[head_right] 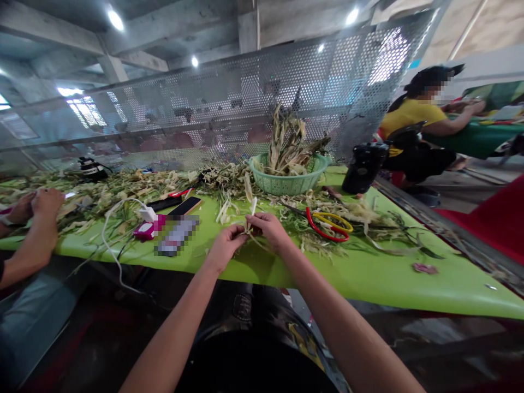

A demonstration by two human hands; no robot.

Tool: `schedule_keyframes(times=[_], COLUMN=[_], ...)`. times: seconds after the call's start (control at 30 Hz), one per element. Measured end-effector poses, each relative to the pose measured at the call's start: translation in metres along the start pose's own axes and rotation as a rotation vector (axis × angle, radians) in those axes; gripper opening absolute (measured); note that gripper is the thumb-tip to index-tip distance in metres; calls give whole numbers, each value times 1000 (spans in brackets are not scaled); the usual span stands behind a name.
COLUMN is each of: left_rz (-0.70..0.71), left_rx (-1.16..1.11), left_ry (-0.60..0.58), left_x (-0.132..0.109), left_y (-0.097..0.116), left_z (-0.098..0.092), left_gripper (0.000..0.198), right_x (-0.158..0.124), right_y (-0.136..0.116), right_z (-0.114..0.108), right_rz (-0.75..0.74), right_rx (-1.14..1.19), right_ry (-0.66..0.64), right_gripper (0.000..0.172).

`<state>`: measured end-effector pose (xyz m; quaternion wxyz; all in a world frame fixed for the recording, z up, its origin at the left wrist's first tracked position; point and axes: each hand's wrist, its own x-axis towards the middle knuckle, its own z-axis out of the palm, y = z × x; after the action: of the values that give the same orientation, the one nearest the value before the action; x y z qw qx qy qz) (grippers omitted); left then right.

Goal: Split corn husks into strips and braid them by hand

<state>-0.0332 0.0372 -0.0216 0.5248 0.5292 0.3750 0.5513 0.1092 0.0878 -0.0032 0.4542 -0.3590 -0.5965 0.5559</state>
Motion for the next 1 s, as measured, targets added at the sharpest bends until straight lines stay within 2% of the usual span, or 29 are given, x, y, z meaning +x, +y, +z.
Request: schedule_keyframes(times=[0.1,0.2,0.53,0.63,0.73,0.87,0.93,1.0], left_rz=[33,12,-29,-37,-35,-25,-49,-60], left_rx=[15,28,120,85,6,-181,-322,-429], left_ry=[-13,-34,-55,-43,53,285,328,347], left_x=[0,-1,-4,-4,-2,6,11,13], left_y=[-2,-3,0,0,0,-1,0,2], left_z=[0,0,1,2,1,-3,-5,-4], left_gripper=[20,21,24,25,26,26,30,35], right_x=[-2,-3,2,2,1,1,3,3], right_y=[-3,-3,6,5,1,-1,0,0], right_z=[1,2,1,1,2,-2,-5,-7], right_rz=[45,0,-98,-89,-65,-15,-22,-132], right_rx=[35,60,19,17,46,109,123,39], right_ry=[-40,6,101,88,48,31,91,240], right_gripper=[32,28,32,33,35,42,43,37])
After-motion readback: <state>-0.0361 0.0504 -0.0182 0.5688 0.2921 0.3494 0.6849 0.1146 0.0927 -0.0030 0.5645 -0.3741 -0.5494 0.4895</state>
